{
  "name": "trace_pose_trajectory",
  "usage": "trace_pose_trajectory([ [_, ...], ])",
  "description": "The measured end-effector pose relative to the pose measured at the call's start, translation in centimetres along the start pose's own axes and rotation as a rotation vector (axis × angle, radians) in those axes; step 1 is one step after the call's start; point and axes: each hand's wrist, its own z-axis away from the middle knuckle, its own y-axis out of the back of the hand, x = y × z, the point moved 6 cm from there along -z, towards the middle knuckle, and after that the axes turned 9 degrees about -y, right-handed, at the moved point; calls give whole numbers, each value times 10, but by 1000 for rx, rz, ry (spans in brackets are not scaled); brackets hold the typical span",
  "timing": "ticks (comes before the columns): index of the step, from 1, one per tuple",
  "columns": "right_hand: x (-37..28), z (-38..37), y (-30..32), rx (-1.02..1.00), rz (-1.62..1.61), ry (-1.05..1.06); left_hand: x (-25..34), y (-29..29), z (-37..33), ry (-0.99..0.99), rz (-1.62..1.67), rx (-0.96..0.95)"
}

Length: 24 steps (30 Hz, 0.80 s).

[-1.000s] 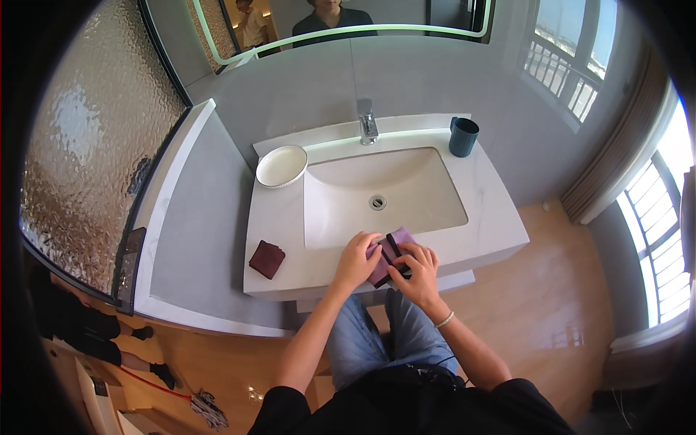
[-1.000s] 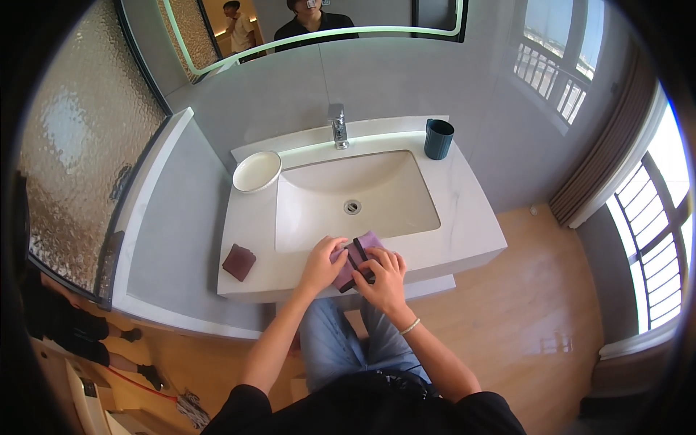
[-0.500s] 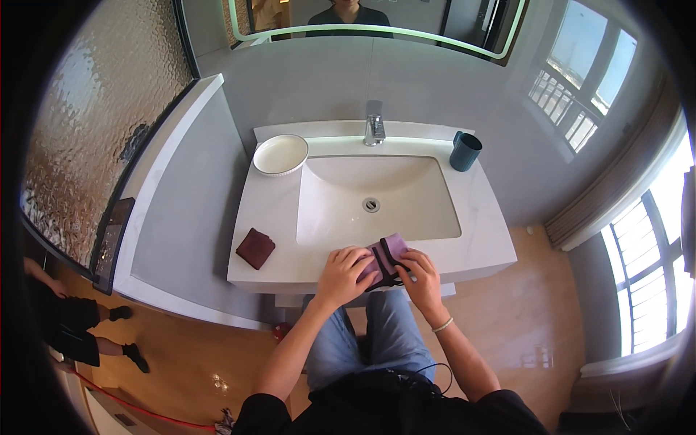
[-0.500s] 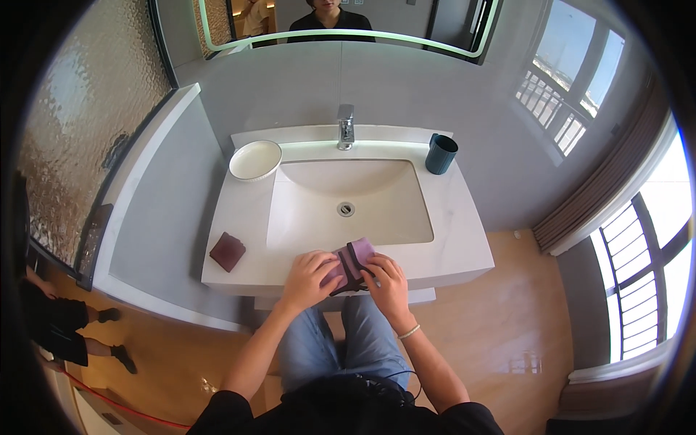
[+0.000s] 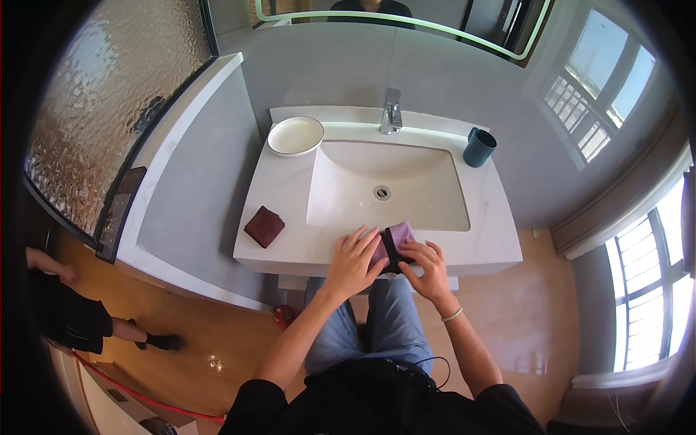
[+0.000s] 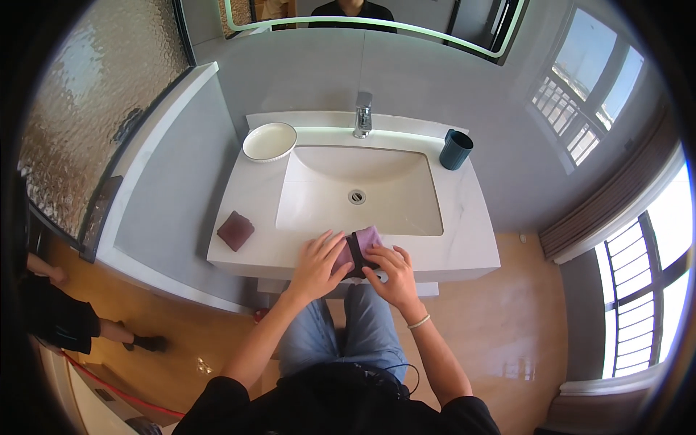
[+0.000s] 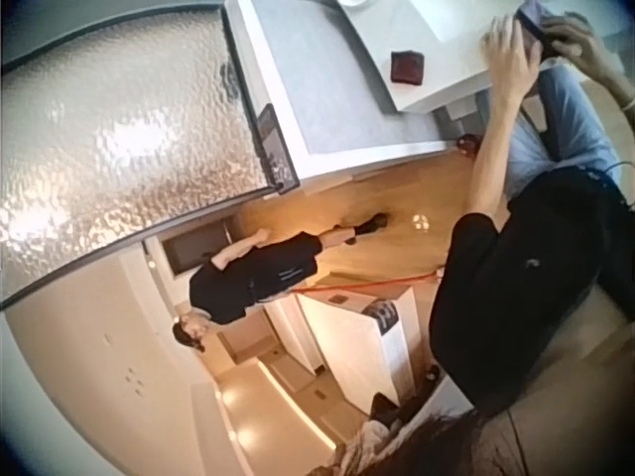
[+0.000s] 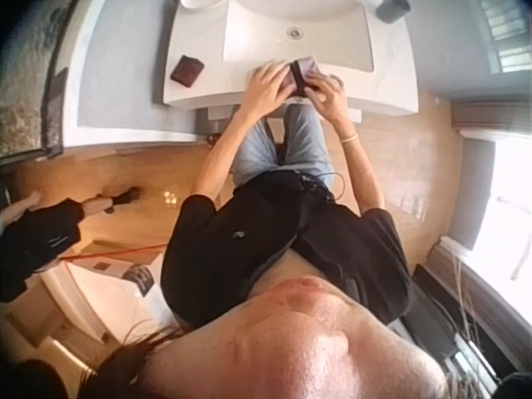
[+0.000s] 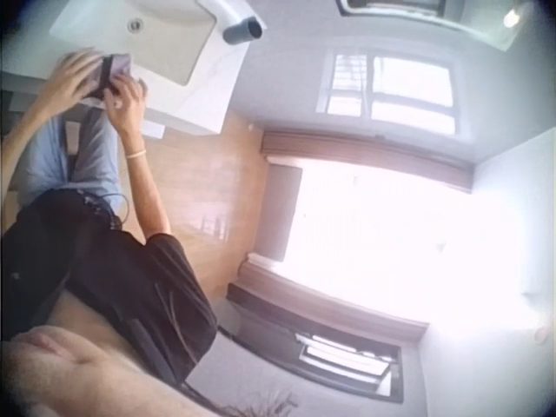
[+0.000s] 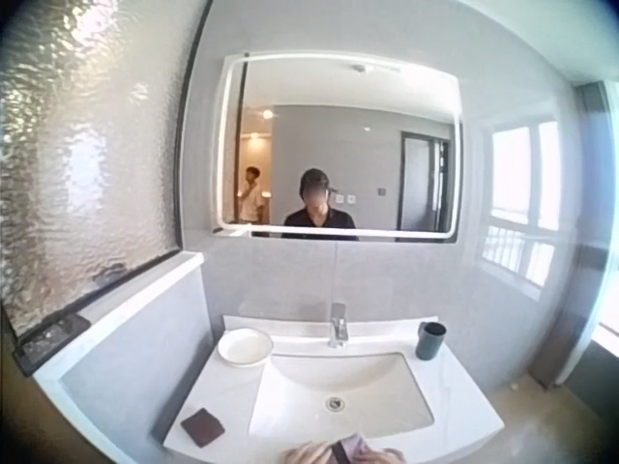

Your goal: The person folds a maroon fabric item and a black and pink pouch by hand on a bathroom counter.

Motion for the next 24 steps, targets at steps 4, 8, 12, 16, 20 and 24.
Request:
trace_pose_trajectory([
  [4, 20, -28, 10, 80, -54, -167, 10, -5, -19, 19, 6, -9],
  [8, 21, -36, -20, -149, 266, 38, 10, -31, -18, 109, -181, -83],
  [12, 31, -25, -33, -166, 301, 61, 10, -36, -17, 104, -196, -122],
  [16, 27, -25, -20, -137, 286, 76, 12, -40, -19, 94, -252, -174],
  [20, 28, -24, -18, -95, 241, 55, 3, -44, -14, 9, -277, -231],
  [24, 40, -24, -15, 52, 222, -158, -25, -18, -3, 170, -177, -100],
])
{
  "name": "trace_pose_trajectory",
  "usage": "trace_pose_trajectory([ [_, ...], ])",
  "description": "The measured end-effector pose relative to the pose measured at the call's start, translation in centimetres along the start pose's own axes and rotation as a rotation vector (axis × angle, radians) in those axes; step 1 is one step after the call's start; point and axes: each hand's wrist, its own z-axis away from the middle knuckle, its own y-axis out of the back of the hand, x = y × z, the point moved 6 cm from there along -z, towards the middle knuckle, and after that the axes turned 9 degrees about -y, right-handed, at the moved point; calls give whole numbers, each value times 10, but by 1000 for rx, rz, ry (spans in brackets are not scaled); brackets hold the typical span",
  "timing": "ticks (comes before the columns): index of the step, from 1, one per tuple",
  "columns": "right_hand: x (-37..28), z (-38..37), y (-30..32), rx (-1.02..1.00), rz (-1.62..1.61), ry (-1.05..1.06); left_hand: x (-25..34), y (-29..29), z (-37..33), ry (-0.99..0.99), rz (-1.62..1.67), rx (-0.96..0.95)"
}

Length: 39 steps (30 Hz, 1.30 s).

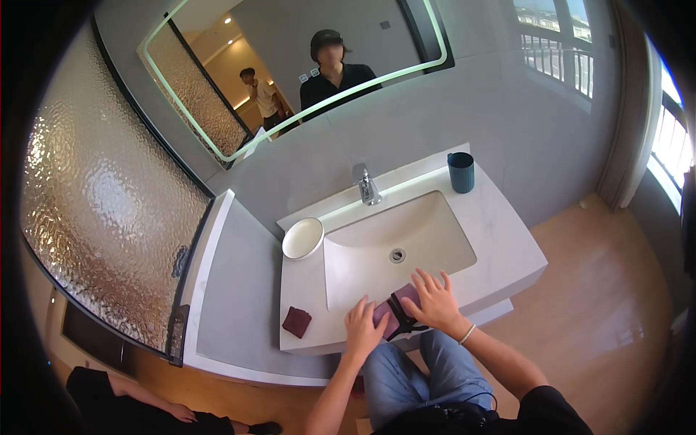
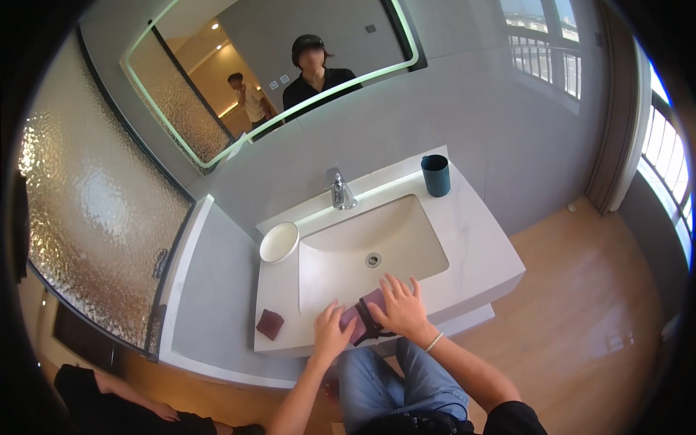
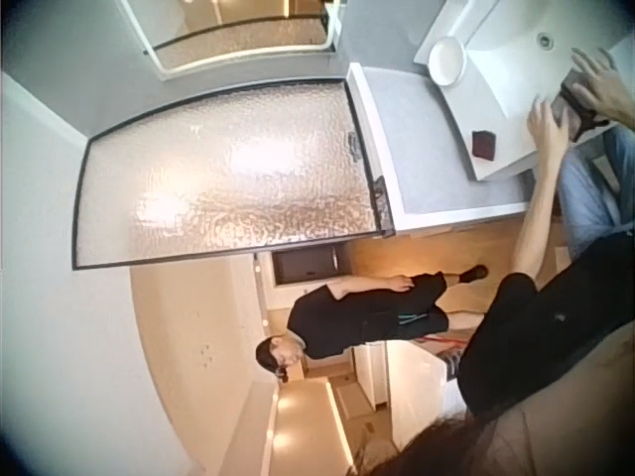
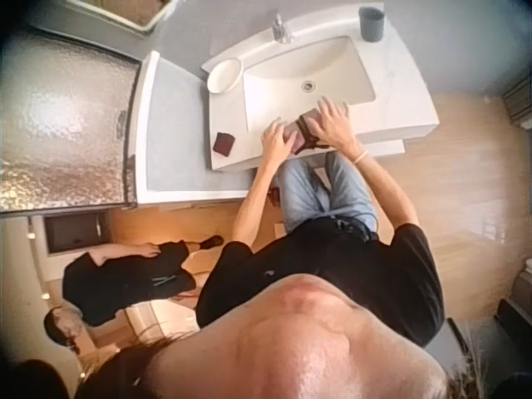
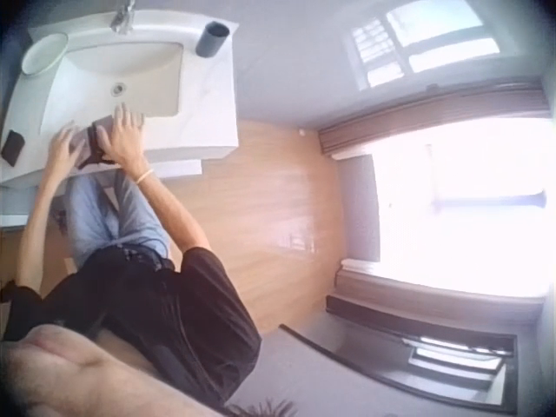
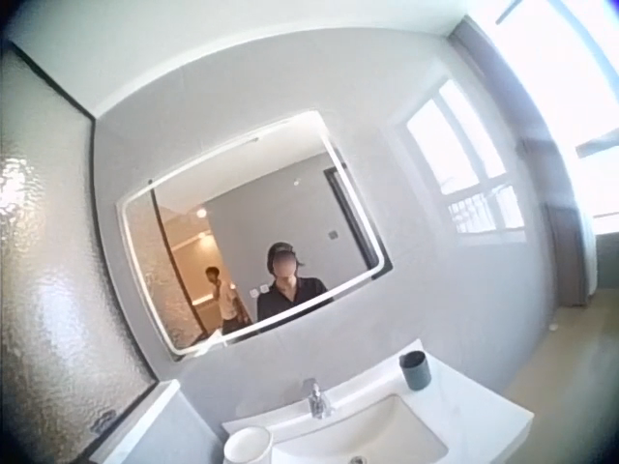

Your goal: The person folds a maroon fabric item and a black and pink pouch by hand on a bathroom counter.

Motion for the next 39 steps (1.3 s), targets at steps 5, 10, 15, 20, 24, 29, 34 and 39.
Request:
trace_pose_trajectory([
  [5, 33, 0, -7, -100, -57, -162, 2, -5, -16, 22, 167, -82],
  [10, 57, -23, -23, -191, -228, -241, -2, -21, -56, 95, 448, -87],
  [15, 69, -50, 14, -7, -779, -414, -14, -35, -94, 357, 910, -71],
  [20, 35, -108, 93, 84, -618, -276, 31, -37, -142, 497, 1317, -418],
  [24, -28, -117, 137, 45, -291, 143, 49, 2, -164, 551, 1642, -312],
  [29, -64, -83, 137, 179, -62, 496, 38, 17, -162, 536, 2032, -225],
  [34, -61, -71, 129, 138, -49, 493, 36, 45, -145, 638, 2208, -219],
  [39, -69, -72, 134, 143, -55, 512, 28, 61, -140, 307, 1506, -16],
])
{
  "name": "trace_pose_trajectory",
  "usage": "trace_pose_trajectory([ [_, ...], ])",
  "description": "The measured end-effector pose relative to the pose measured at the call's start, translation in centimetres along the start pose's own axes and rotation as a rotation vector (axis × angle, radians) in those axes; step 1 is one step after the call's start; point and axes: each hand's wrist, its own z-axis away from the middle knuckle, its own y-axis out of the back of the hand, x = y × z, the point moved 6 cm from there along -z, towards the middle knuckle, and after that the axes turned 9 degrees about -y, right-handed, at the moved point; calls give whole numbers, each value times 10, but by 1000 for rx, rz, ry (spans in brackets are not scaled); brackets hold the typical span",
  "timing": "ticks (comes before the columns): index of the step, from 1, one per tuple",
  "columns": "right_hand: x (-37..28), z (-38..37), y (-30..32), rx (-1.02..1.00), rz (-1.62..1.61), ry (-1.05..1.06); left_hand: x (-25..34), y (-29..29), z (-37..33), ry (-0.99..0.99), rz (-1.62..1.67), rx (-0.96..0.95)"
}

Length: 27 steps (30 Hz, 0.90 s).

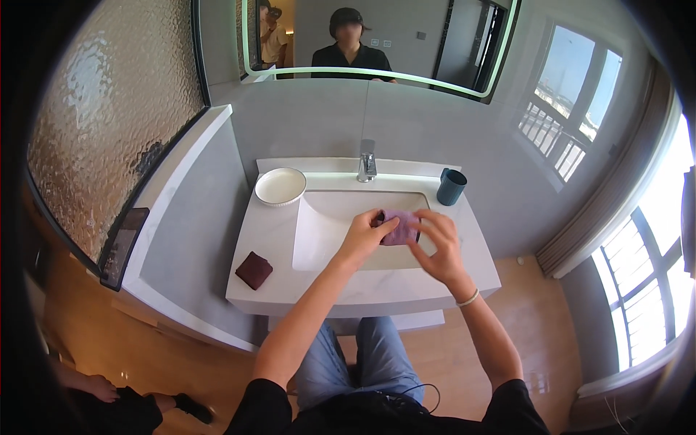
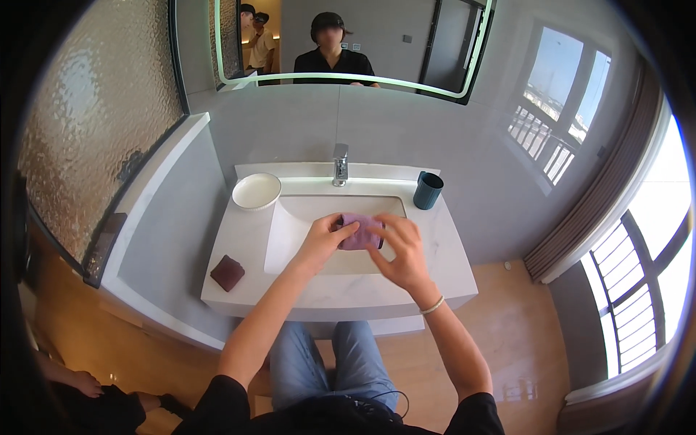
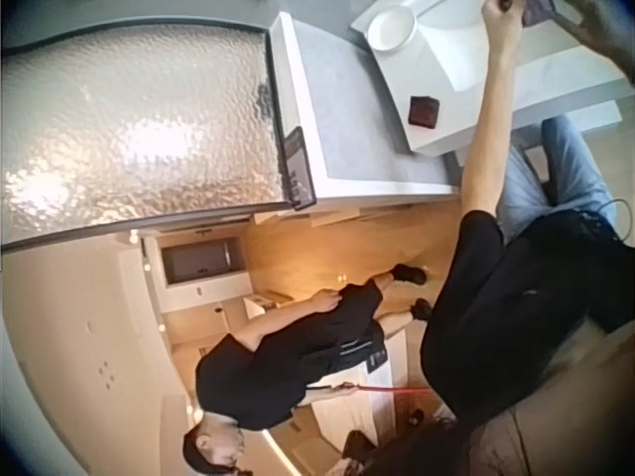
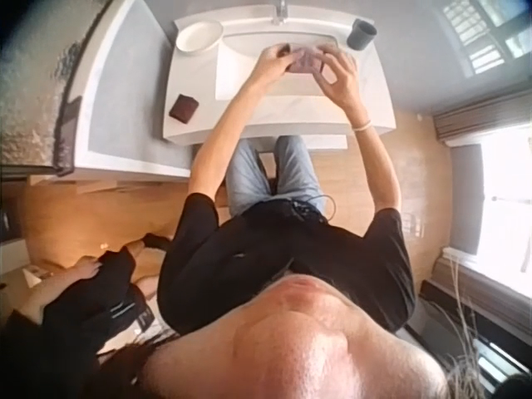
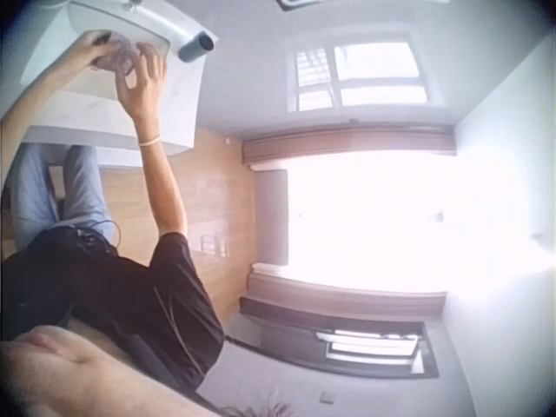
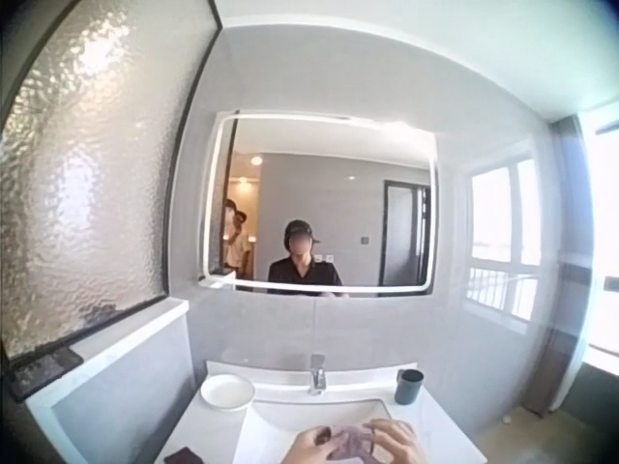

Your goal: The person folds a maroon fabric item and a black and pink pouch by hand on a bathroom counter.

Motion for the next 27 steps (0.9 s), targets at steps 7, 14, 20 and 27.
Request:
trace_pose_trajectory([
  [7, 49, 32, -32, -354, -1291, -955, 24, 0, 26, -70, -49, -159],
  [14, 23, 52, -92, -334, -1379, -1151, -31, 51, 92, 114, 255, 139],
  [20, -31, 47, -157, -773, -1391, -1185, -64, 112, 191, 90, 189, 428],
  [27, -61, -69, -252, -744, -1626, -1174, -70, 180, 310, 131, 143, 878],
])
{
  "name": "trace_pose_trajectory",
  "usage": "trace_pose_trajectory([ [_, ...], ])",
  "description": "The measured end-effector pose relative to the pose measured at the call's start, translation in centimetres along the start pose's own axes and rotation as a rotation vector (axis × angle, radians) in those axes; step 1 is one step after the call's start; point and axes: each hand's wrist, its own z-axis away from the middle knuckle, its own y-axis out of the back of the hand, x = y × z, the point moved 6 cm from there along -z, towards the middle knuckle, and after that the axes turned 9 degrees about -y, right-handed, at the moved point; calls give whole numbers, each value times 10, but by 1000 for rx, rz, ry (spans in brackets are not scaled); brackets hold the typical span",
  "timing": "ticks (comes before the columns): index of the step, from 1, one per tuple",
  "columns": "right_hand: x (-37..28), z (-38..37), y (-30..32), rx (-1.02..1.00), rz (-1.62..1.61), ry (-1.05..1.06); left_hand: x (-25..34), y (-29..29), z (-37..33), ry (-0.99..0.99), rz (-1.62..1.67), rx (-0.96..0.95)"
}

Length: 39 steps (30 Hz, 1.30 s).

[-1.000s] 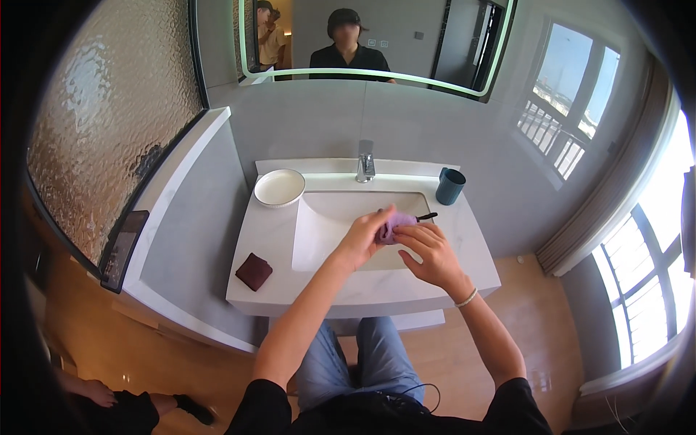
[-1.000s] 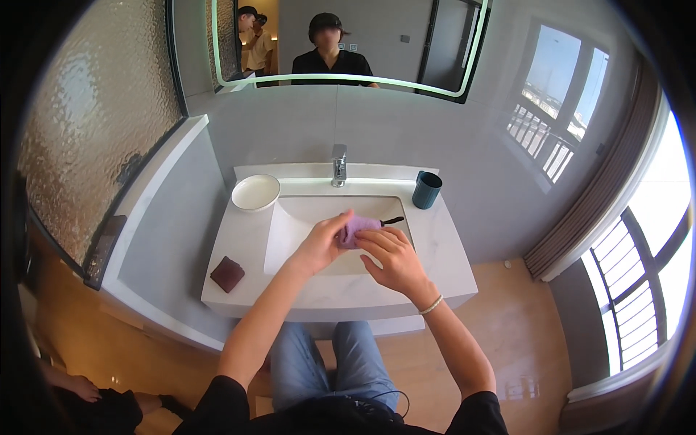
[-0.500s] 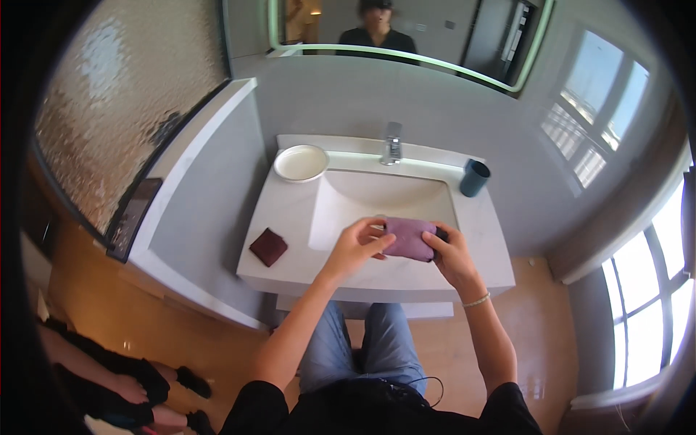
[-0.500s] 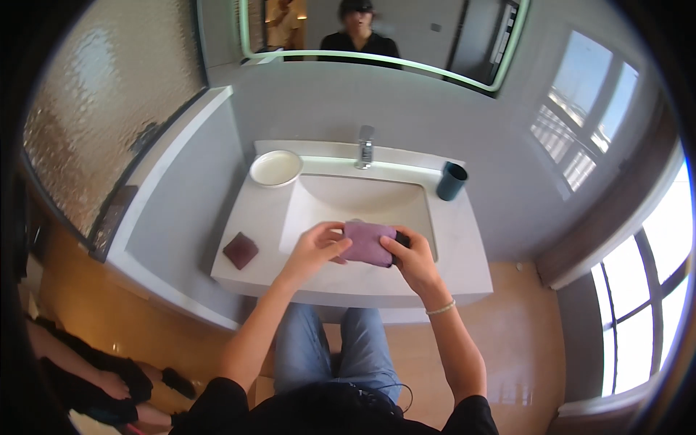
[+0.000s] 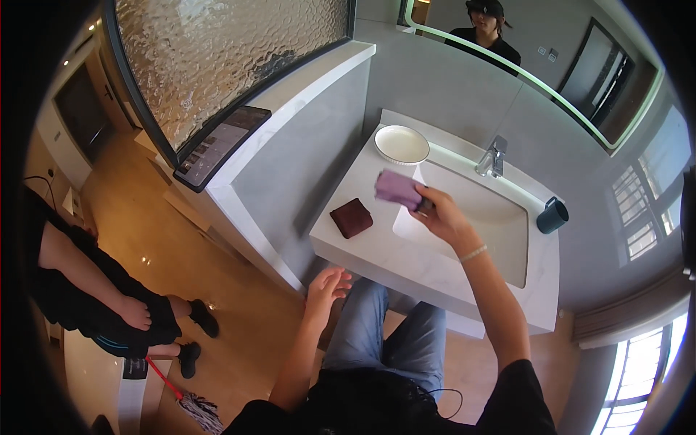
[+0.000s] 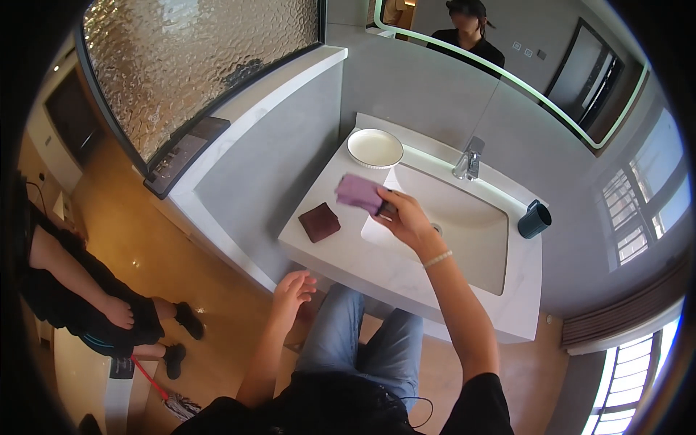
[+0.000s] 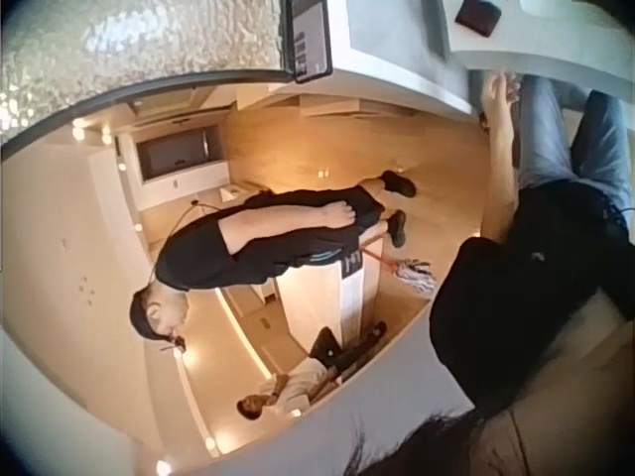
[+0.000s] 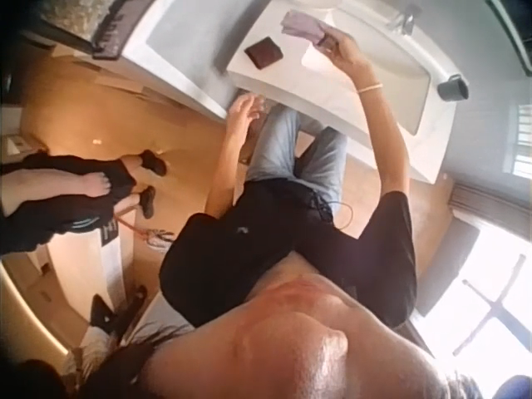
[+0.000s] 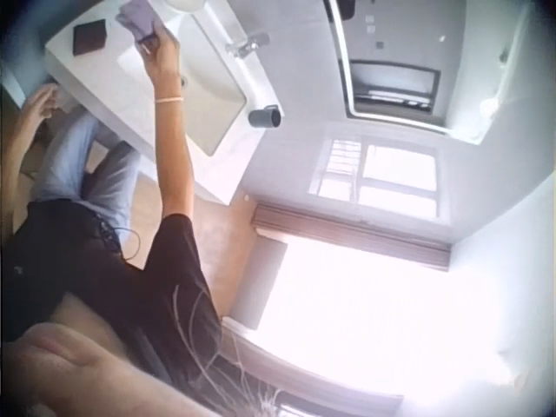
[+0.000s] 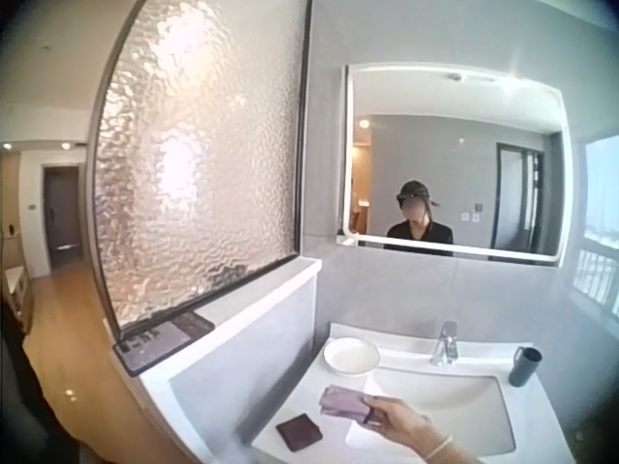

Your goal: The person folds a maroon fabric item and a black and pink pouch by hand on a bathroom counter.

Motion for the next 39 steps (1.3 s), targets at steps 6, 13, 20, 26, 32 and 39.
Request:
trace_pose_trajectory([
  [6, 38, -24, 54, 433, 512, 119, -4, 21, 26, 12, -153, 15],
  [13, 116, 109, 43, 427, 573, 545, 59, -3, -20, -516, -595, -26],
  [20, 217, 179, 65, 216, 358, 230, 77, -54, -111, -1072, -1266, -200],
  [26, 236, 215, 93, 368, 94, 209, 91, -124, -84, -1007, -910, -327],
  [32, 176, 231, 103, 296, 98, 493, 68, -235, -9, -403, -100, -786],
  [39, 139, 245, 116, 149, -453, 644, 15, -303, 45, -106, -87, -916],
])
